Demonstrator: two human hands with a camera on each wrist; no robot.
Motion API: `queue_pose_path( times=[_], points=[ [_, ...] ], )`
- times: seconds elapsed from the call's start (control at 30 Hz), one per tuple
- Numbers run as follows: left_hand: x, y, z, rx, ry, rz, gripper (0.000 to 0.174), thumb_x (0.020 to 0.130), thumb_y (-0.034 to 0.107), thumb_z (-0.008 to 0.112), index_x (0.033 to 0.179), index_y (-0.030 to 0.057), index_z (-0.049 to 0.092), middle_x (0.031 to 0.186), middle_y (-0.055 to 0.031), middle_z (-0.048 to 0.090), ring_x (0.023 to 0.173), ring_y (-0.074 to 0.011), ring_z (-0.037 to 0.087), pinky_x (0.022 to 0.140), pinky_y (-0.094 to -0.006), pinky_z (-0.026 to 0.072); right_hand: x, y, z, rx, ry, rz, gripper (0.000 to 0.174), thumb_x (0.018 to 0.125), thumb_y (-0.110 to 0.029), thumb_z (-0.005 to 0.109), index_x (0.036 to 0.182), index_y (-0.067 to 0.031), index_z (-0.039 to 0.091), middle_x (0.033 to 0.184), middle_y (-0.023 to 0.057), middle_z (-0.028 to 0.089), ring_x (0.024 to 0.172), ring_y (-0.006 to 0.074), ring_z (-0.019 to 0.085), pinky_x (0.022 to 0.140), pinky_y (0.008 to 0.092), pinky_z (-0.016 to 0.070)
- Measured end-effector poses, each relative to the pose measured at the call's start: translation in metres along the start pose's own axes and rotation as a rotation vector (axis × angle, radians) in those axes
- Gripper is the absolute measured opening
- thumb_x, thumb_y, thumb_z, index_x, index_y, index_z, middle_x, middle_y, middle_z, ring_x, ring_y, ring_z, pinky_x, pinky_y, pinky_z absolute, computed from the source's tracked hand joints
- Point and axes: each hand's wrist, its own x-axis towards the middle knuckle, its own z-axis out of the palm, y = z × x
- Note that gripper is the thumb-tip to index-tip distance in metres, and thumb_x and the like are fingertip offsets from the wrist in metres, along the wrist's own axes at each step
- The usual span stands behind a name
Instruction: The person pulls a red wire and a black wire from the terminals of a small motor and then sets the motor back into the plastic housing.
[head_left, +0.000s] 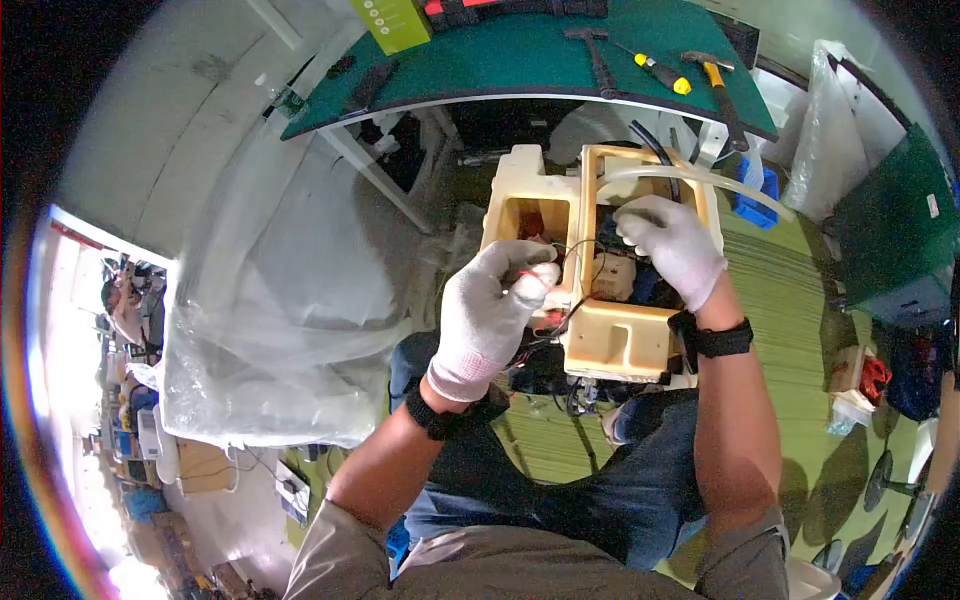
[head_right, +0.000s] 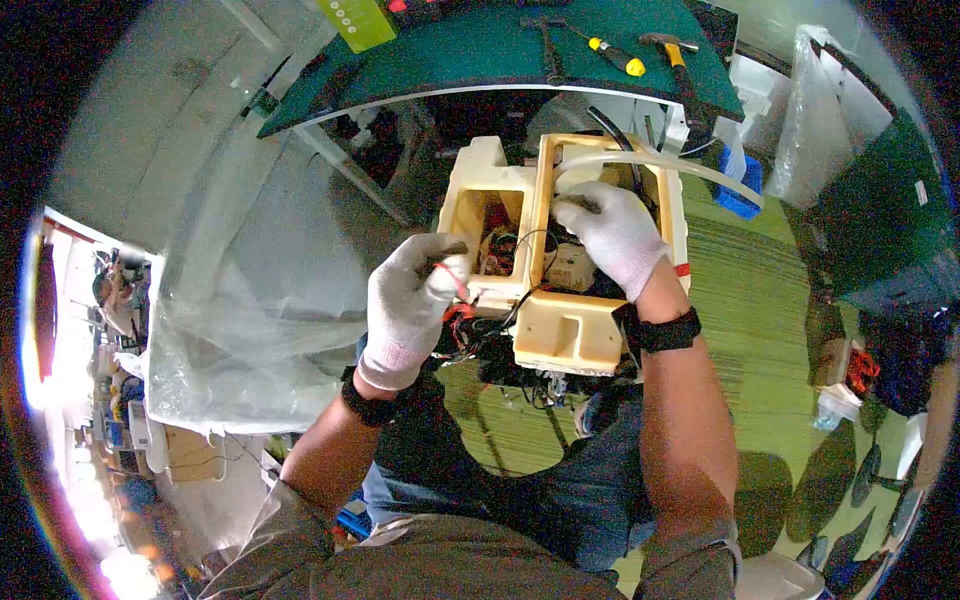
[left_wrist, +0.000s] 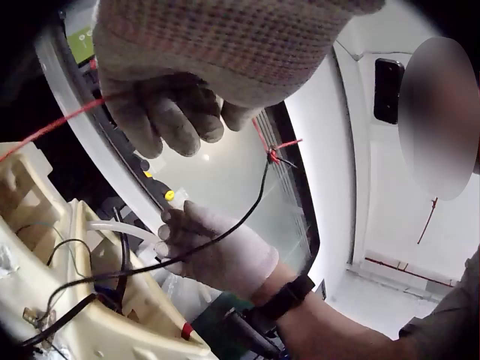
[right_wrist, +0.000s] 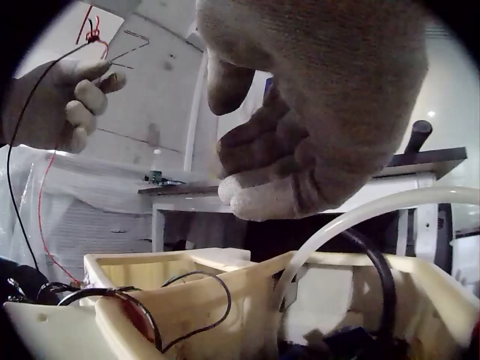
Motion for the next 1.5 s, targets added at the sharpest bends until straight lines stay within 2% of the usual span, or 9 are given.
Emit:
queue_pose_path(
  times=[0.07,0.1,0.43,0.57,1.03,1.17,1.3,1.43,1.5],
  points=[
    [-0.001,0.013,-0.009,-0.098,0.048,-0.12,0.017,0.094,0.009,0.059,0.105,-0.0019,0.065,0.086,-0.003,0.066,0.077,-0.0072,0.059,0.071,-0.0218,0.0486,0.008,0.002,0.014,-0.211,-0.017,-0.173,0.021,0.086,-0.019,0.064,0.098,-0.0021,0.068,0.089,0.0135,0.07,0.082,0.0193,0.067,0.075,0.0301,0.0505],
    [-0.004,0.023,0.007,-0.07,0.096,-0.05,0.016,0.094,0.006,0.057,0.104,-0.0022,0.065,0.086,-0.003,0.066,0.076,-0.0064,0.059,0.069,-0.0214,0.0487,0.001,0.008,0.001,-0.237,-0.1,-0.142,0.024,0.085,-0.024,0.062,0.096,-0.0046,0.069,0.091,0.0182,0.069,0.086,0.0336,0.066,0.077,0.0383,0.0508],
    [-0.021,0.042,-0.039,0.171,0.178,-0.037,0.017,0.091,0.004,0.06,0.105,-0.0033,0.065,0.092,-0.0066,0.068,0.084,-0.0091,0.059,0.077,-0.0235,0.048,-0.006,0.026,0.024,-0.509,-0.399,-0.055,0.029,0.08,-0.029,0.065,0.094,-0.0041,0.07,0.095,0.018,0.07,0.088,0.0342,0.067,0.079,0.04,0.0521],
    [-0.045,0.045,-0.053,0.101,0.121,-0.164,0.019,0.089,0.006,0.061,0.106,-0.0024,0.066,0.09,-0.0056,0.067,0.079,-0.0081,0.059,0.07,-0.0229,0.0489,-0.001,0.059,0.034,-0.664,-0.519,-0.073,0.04,0.076,-0.039,0.066,0.092,-0.0022,0.07,0.092,0.0206,0.069,0.085,0.0362,0.067,0.077,0.0416,0.0514],
    [-0.092,0.002,-0.076,0.187,0.083,-0.178,0.02,0.092,0.012,0.058,0.102,-0.0041,0.066,0.09,-0.0055,0.067,0.086,-0.0106,0.059,0.08,-0.0254,0.047,-0.016,0.039,0.007,-0.11,-0.043,-0.216,0.023,0.083,-0.021,0.063,0.093,-0.0022,0.07,0.094,0.0167,0.07,0.086,0.0306,0.066,0.079,0.0337,0.0503],
    [-0.089,-0.009,-0.066,0.156,0.088,-0.239,0.02,0.093,0.012,0.057,0.1,-0.0046,0.067,0.091,-0.0057,0.067,0.086,-0.0102,0.058,0.08,-0.025,0.0465,-0.021,0.02,0.013,0.174,-0.074,-0.214,0.021,0.088,-0.017,0.062,0.1,-0.0002,0.066,0.089,0.0112,0.067,0.083,0.0181,0.064,0.078,0.0274,0.0493],
    [-0.09,-0.034,-0.063,0.024,0.087,-0.284,0.023,0.094,0.014,0.054,0.101,-0.0041,0.067,0.085,-0.004,0.066,0.082,-0.0094,0.058,0.075,-0.024,0.0456,-0.016,0.017,0.02,0.082,-0.028,-0.385,0.015,0.089,-0.009,0.061,0.097,0.0037,0.06,0.089,0.0115,0.064,0.08,0.0186,0.063,0.074,0.0289,0.0494],
    [-0.084,-0.039,-0.063,0.089,0.085,-0.26,0.027,0.097,0.016,0.049,0.099,-0.0037,0.067,0.081,-0.0032,0.064,0.078,-0.0089,0.058,0.072,-0.0244,0.045,-0.014,0.02,0.027,0.048,-0.023,-0.307,0.015,0.089,-0.007,0.06,0.098,0.005,0.06,0.096,0.0146,0.064,0.084,0.0234,0.064,0.076,0.0307,0.0505],
    [-0.082,-0.045,-0.065,-0.012,0.125,-0.296,0.03,0.099,0.021,0.048,0.097,-0.0031,0.067,0.08,-0.0029,0.064,0.077,-0.0088,0.058,0.07,-0.0256,0.0454,-0.021,0.01,0.03,0.05,-0.015,-0.304,0.014,0.091,-0.01,0.058,0.096,0.0029,0.06,0.089,0.0111,0.062,0.081,0.0177,0.062,0.073,0.0302,0.0489]
  ],
)
